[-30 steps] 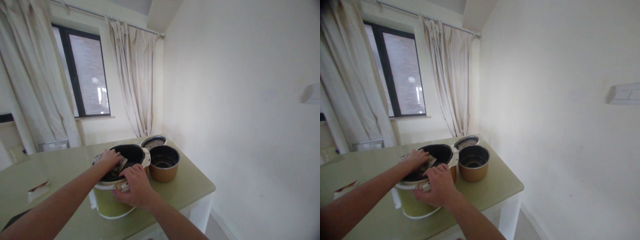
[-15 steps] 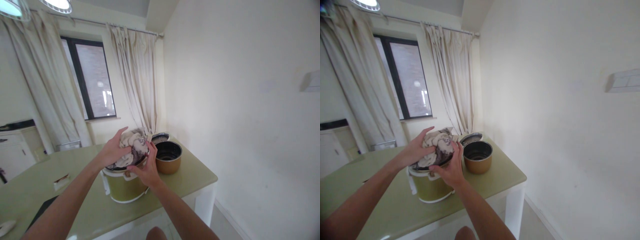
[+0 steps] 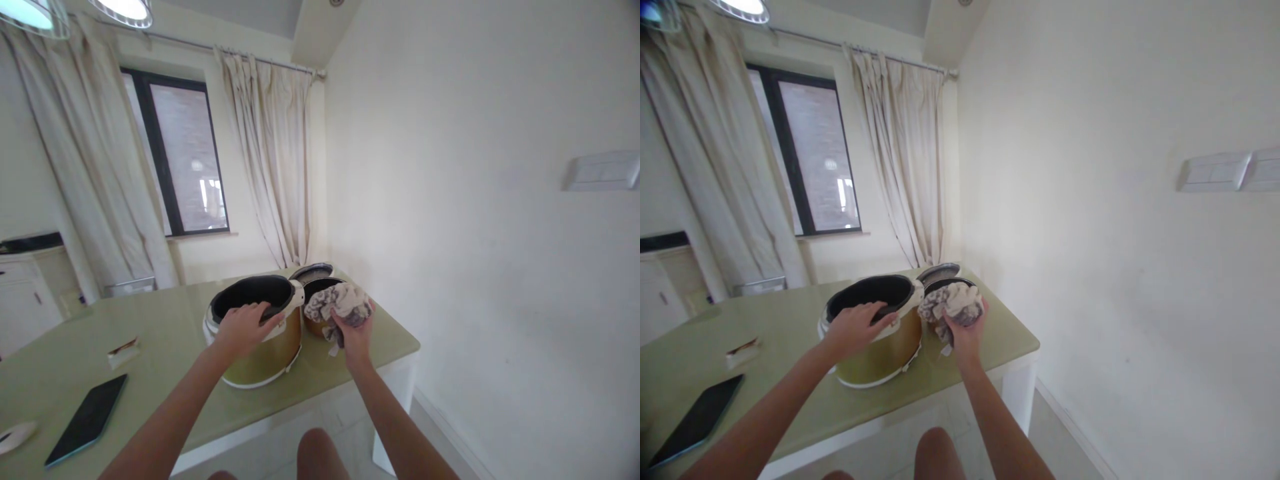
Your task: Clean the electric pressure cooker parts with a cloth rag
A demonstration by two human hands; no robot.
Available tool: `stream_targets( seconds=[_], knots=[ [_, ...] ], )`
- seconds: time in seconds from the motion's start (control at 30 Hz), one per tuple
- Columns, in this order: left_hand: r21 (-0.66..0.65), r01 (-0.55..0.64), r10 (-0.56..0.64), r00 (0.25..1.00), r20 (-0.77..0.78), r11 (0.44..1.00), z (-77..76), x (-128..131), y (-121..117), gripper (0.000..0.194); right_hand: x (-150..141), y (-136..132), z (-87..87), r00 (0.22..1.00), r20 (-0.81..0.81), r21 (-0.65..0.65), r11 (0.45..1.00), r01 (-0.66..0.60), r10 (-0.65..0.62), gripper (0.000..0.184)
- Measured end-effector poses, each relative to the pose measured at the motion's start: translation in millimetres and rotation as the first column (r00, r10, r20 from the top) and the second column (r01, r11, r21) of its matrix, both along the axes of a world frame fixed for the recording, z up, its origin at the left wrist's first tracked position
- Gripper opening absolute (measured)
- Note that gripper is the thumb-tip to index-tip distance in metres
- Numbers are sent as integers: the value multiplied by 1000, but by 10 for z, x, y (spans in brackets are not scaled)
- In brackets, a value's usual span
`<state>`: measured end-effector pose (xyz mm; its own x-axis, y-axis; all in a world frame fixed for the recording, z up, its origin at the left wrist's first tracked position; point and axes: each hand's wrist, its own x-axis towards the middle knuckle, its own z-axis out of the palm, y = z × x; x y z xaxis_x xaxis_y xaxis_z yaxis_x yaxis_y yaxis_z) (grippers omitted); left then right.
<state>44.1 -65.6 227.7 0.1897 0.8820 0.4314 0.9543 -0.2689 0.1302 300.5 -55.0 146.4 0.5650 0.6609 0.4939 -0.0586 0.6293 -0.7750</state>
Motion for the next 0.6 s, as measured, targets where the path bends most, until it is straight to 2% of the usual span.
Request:
stream_targets(
  seconds=[0.1,0.2,0.3,0.47,0.6],
  knots=[
    [11,-60,61,989,-133,998,-218,-77,-48,65,282,-35,-299,993,-37,-133,985,110,-116,90],
    [148,22,8,981,-195,989,-338,-152,-59,63,454,-83,-553,984,-38,-267,951,156,-173,92],
    [248,100,-32,964,-262,964,-417,-246,-14,60,560,-110,-744,974,50,-353,908,225,-222,100],
    [326,160,-47,944,-327,932,-490,-451,98,56,754,-64,-948,960,173,-438,855,277,-222,105],
    [364,212,-80,936,-344,907,-503,-672,191,55,968,132,-982,914,299,-346,862,370,-273,108]
  ],
)
